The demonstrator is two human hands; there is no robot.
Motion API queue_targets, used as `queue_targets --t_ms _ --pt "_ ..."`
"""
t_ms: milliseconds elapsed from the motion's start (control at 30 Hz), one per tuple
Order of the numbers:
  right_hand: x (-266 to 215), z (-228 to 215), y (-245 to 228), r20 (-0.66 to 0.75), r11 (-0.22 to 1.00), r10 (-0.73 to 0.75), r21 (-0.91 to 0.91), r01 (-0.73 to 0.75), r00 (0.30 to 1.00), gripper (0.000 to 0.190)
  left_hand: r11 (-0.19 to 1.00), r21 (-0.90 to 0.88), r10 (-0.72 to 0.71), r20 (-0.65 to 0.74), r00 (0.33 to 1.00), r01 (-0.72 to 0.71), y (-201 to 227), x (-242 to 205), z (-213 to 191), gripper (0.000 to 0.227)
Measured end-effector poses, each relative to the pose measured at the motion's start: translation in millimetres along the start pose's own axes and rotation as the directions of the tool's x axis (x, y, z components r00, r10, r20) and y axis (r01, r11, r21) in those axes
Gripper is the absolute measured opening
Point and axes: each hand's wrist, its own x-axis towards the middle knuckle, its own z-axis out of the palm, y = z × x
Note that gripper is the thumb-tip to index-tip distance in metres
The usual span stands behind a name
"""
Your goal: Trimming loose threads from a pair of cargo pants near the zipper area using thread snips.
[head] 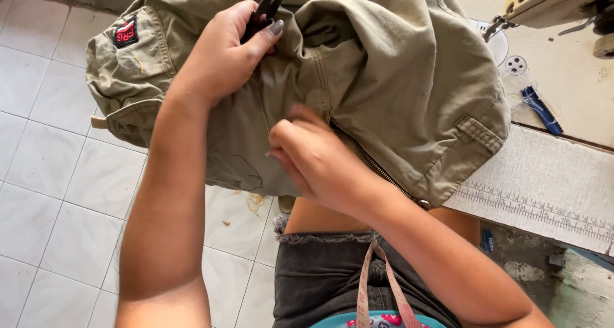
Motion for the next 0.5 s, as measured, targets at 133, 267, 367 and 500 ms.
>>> queue_targets --t_ms 133,267,367,500 --pt "-24.1 -15.7 -15.2 0.071 0.937 0.094 0.332 -0.113 0.993 0.007 0.996 0.038 -0.079 0.041 0.996 0.077 15.0 -1.5 -1.1 0.026" --pt "-36.8 -31.5 -17.6 0.018 0.905 0.236 0.360 -0.226 0.972 0.009 0.935 0.354 0.009 -0.022 1.000 -0.001 10.4 3.5 22.6 0.066" --pt "-30.0 -34.4 -17.7 0.023 0.875 0.332 0.366 -0.317 0.943 0.014 0.824 0.567 0.048 -0.098 0.994 0.016 0.3 8.6 39.9 0.074" --pt "-107.5 -16.2 -46.6 0.245 0.778 0.368 0.447 -0.441 0.897 0.014 0.784 0.620 0.138 -0.103 0.985 -0.045 -11.5 8.5 43.9 0.074"
